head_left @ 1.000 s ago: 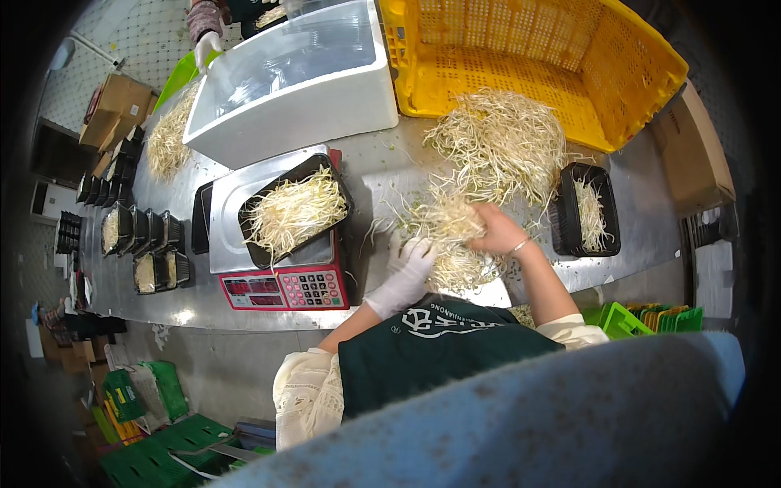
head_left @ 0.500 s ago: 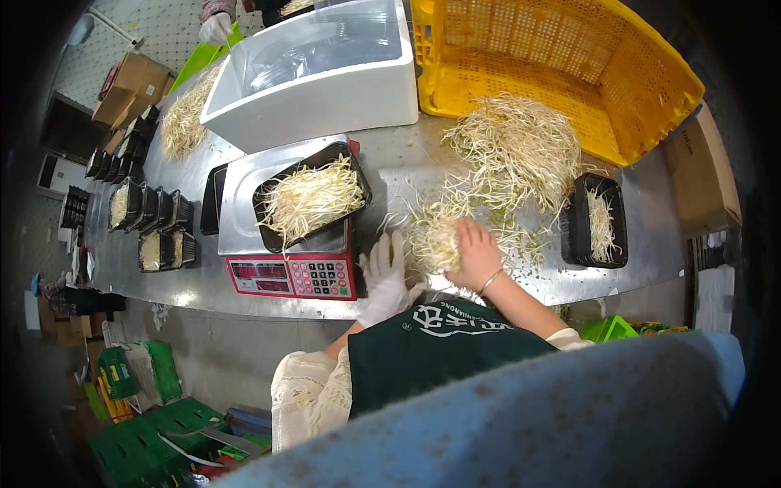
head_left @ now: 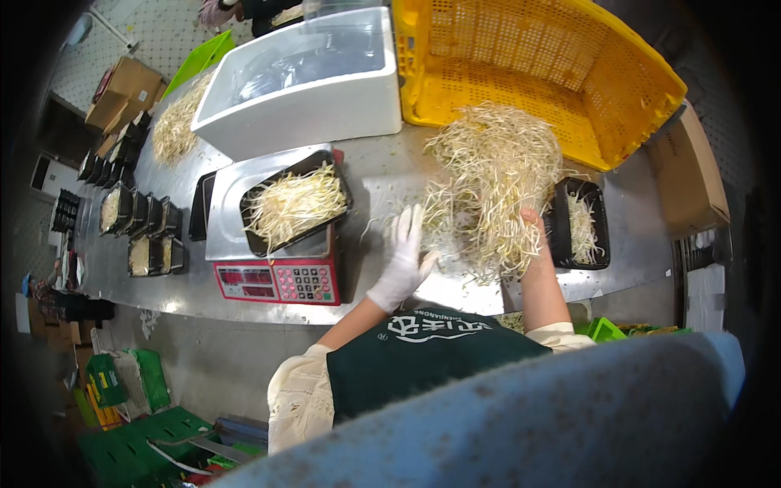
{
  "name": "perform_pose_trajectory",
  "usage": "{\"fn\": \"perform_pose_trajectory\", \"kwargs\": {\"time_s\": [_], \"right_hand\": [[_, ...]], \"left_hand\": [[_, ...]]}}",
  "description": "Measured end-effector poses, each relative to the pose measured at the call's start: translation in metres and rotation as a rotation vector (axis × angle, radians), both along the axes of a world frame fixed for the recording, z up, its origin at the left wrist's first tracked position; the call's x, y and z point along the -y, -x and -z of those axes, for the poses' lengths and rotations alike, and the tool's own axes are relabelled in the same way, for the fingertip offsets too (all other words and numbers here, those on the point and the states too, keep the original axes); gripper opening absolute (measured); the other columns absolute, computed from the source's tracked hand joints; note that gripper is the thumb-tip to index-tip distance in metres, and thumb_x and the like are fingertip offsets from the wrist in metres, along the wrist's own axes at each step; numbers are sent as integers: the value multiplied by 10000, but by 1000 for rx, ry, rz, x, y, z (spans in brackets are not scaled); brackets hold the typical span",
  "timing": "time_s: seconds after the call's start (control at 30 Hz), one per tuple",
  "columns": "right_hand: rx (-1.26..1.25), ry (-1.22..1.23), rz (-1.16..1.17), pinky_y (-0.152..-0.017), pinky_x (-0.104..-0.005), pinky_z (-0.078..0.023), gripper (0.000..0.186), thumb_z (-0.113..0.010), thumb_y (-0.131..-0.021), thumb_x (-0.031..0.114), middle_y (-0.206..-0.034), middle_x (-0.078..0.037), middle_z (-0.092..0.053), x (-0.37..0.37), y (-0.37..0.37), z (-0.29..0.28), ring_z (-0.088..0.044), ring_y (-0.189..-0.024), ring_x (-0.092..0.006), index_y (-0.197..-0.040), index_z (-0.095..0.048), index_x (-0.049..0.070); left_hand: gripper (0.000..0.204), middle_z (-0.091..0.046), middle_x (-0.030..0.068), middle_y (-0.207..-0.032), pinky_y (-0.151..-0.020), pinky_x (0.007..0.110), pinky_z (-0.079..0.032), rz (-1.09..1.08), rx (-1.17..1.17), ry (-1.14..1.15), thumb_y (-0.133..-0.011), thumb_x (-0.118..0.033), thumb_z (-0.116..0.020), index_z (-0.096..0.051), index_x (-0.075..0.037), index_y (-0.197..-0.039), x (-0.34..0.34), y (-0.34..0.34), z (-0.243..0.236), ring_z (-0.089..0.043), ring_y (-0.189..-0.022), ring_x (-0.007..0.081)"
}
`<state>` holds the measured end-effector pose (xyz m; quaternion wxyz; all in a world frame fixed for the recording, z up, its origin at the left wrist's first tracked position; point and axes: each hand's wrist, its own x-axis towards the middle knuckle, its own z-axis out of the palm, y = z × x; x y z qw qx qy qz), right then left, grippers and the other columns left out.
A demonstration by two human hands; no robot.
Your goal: The person portions bean sprouts by hand from a large pile into black plastic trays placed on a digital scale. After filling a tray, the person moves it aside and repeats the process with a new tray.
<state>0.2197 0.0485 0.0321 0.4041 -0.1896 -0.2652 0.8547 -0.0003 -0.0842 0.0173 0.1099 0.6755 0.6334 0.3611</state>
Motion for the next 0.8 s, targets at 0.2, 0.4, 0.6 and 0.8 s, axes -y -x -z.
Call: {"fn": "perform_pose_trajectory", "kwargs": {"time_s": [0.2,0.4,0.6,0.8], "right_hand": [[-387,227,-125,-759,-462,-542,809,-629,-615,267,-1159,-281,-511,8,5,4,-573,-973,-425,-1311,-345,-30],[-325,171,-122,-763,-506,-531,899,-660,-566,273,-1187,-280,-491,-4,-2,-7,-555,-990,-451,-1347,-305,8],[-294,157,-158,-976,-507,-377,906,-676,-549,240,-1227,-231,-484,43,56,-46,-516,-1099,-353,-1340,-311,-10],[-206,37,-230,-965,-436,-398,882,-685,-571,217,-1218,-206,-499,91,162,-88,-525,-1092,-309,-1337,-315,-14]], "left_hand": [[610,-452,207,-1266,-1056,445,-236,-153,-147,-347,-705,0,-566,-388,52,-1286,68,43,-90,-377,-1230,359],[584,-353,149,-1376,-1058,359,-252,-813,524,-582,-790,60,-516,-306,11,-1333,69,91,-114,-326,-1280,254],[580,-559,160,-1082,-821,301,-491,-338,1393,-282,-682,108,-396,-403,37,-1257,88,204,-88,-574,-966,231],[598,-575,109,-1057,-721,225,-481,-272,1258,-170,-673,64,-385,-426,38,-1268,135,222,-140,-579,-839,157]]}}
